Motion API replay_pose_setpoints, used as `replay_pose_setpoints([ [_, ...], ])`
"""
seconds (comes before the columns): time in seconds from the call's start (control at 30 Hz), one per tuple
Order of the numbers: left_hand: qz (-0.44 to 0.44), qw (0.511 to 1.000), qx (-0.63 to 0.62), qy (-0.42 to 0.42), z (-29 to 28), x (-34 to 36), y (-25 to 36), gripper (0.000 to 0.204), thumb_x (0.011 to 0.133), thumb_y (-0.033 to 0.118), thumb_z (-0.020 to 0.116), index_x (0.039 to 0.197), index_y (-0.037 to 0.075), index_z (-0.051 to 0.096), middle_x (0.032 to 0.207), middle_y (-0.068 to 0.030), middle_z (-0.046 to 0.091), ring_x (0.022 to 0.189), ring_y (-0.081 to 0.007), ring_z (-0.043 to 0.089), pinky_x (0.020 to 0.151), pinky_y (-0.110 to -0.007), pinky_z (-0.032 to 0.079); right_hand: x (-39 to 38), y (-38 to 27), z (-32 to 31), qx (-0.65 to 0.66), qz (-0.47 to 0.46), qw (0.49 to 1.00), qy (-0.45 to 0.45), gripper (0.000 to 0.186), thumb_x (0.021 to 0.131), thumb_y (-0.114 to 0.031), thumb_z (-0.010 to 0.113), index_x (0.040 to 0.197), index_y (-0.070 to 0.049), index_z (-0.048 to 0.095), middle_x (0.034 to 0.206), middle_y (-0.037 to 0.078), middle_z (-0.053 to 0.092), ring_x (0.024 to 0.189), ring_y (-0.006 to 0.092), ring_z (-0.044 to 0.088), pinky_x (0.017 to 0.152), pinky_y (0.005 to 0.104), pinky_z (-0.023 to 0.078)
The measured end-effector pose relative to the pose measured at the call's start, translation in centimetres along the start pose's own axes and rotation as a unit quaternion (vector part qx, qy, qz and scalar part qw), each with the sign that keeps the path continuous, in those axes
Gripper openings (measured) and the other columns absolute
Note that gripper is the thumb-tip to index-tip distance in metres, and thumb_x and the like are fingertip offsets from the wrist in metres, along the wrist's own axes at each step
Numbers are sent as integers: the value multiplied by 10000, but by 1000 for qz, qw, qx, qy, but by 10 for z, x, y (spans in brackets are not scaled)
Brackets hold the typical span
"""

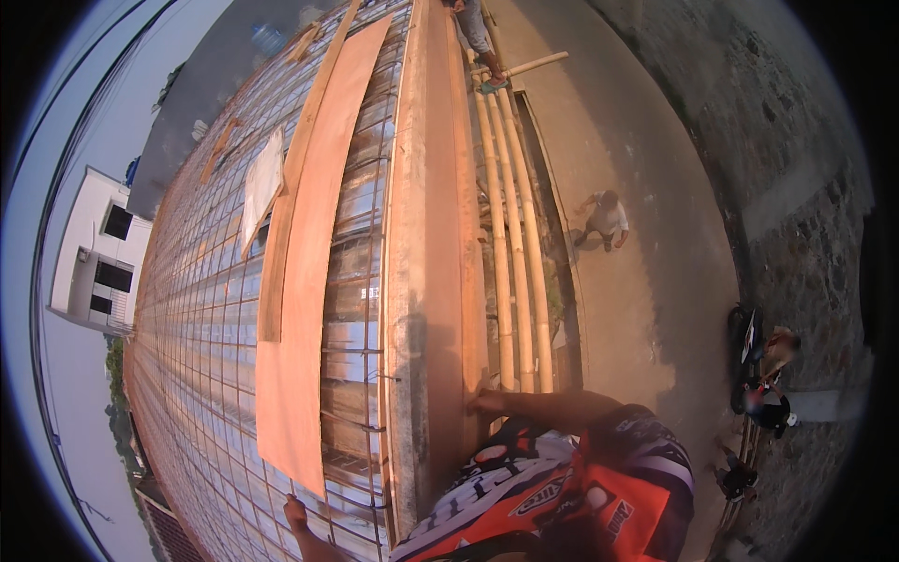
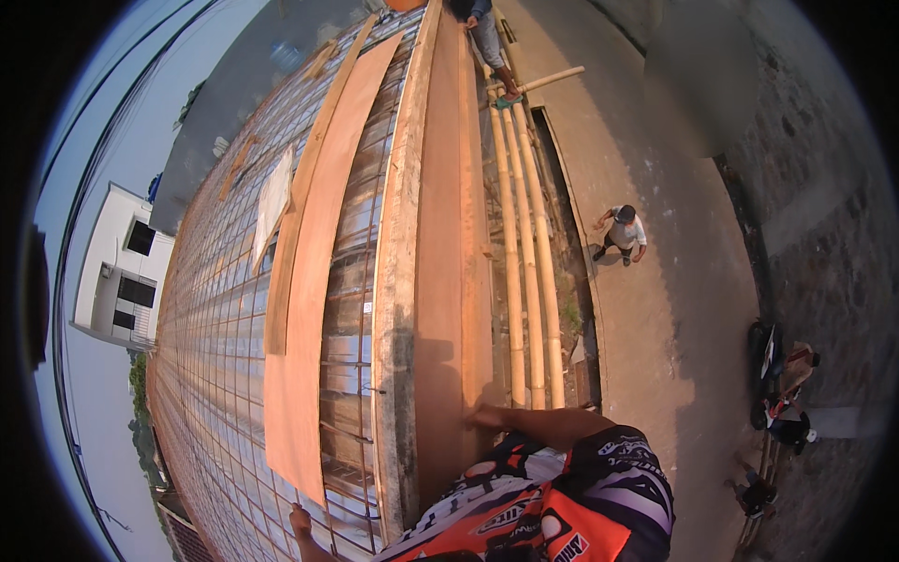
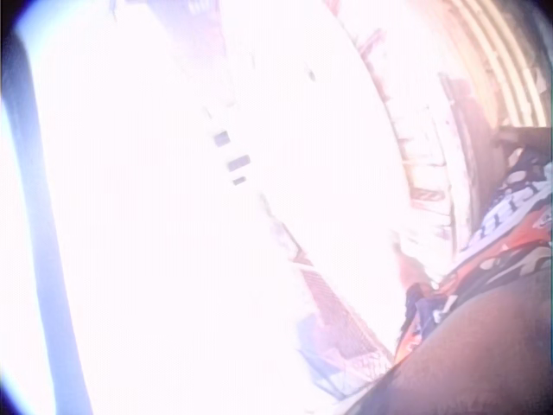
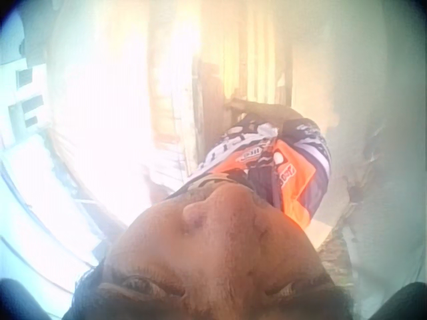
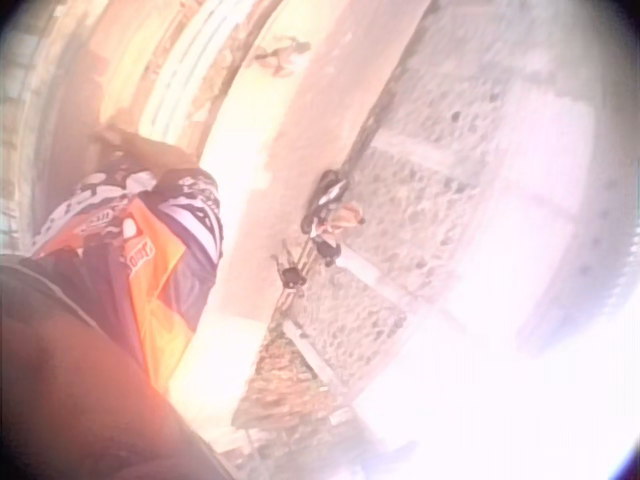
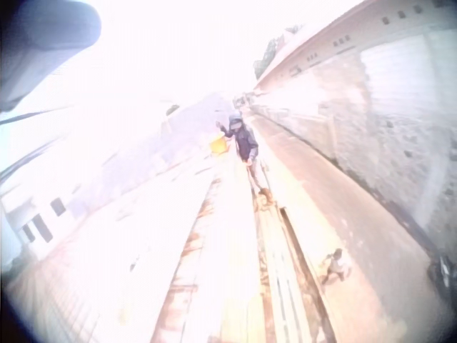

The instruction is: The person positions and secures large wooden sheets onto a metal roof grid using a hammer and nails. They repeatedly lift the sheets, align them with the grid, and hammer nails to fasten them in place.

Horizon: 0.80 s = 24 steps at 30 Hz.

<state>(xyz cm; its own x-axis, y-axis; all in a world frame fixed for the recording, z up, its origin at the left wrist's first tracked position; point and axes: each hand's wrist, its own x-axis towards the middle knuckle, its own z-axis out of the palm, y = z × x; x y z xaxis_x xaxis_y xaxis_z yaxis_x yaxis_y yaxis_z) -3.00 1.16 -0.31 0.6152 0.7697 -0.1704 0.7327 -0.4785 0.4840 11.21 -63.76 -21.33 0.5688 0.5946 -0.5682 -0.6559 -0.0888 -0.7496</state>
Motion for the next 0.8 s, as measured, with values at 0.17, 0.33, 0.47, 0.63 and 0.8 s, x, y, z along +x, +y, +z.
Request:
replay_pose_setpoints([
  [0.17, 18, 1000, 2, -1, 2, 13, 4, 465, 1009, 370, 393, 1041, -41, 608, 555, -31, 480, 463, -149, 414, 439, -316, 336, 38, 39, -10, 36, -2, 999, -17, 361, 787, -320, 743, 946, 3, 731, 853, 97, 665, 766, 189, 620, 670, 366, 511],
  [0.33, -1, 999, -45, -6, 2, 21, -5, 571, 1035, 446, 362, 1166, -57, 601, 552, -24, 481, 450, -143, 410, 422, -313, 329, 21, 24, -12, 58, 24, 998, -31, 375, 797, -316, 744, 984, 8, 717, 864, 100, 667, 773, 210, 639, 621, 363, 524],
  [0.47, 39, 998, 44, 4, 1, 23, -13, 550, 1008, 382, 351, 1113, -80, 629, 745, -156, 608, 673, -270, 535, 657, -402, 431, 17, 24, -12, 83, 16, 996, -35, 388, 815, -313, 751, 1024, 9, 699, 892, 124, 675, 733, 236, 669, 617, 380, 561],
  [0.63, 56, 998, 26, 9, 4, 31, -10, 600, 1036, 451, 347, 1186, -71, 604, 541, -15, 466, 440, -144, 401, 425, -316, 329, 27, 30, -17, 91, 33, 993, -64, 400, 824, -305, 761, 1076, -4, 687, 898, 127, 672, 713, 247, 681, 654, 391, 602],
  [0.8, 87, 996, 35, -8, 3, 34, -18, 616, 1046, 454, 338, 1199, -86, 594, 529, 2, 441, 438, -129, 390, 424, -303, 316, 21, 28, -16, 94, 29, 993, -60, 401, 817, -301, 771, 1079, -9, 688, 863, 117, 665, 701, 241, 678, 656, 400, 609],
])
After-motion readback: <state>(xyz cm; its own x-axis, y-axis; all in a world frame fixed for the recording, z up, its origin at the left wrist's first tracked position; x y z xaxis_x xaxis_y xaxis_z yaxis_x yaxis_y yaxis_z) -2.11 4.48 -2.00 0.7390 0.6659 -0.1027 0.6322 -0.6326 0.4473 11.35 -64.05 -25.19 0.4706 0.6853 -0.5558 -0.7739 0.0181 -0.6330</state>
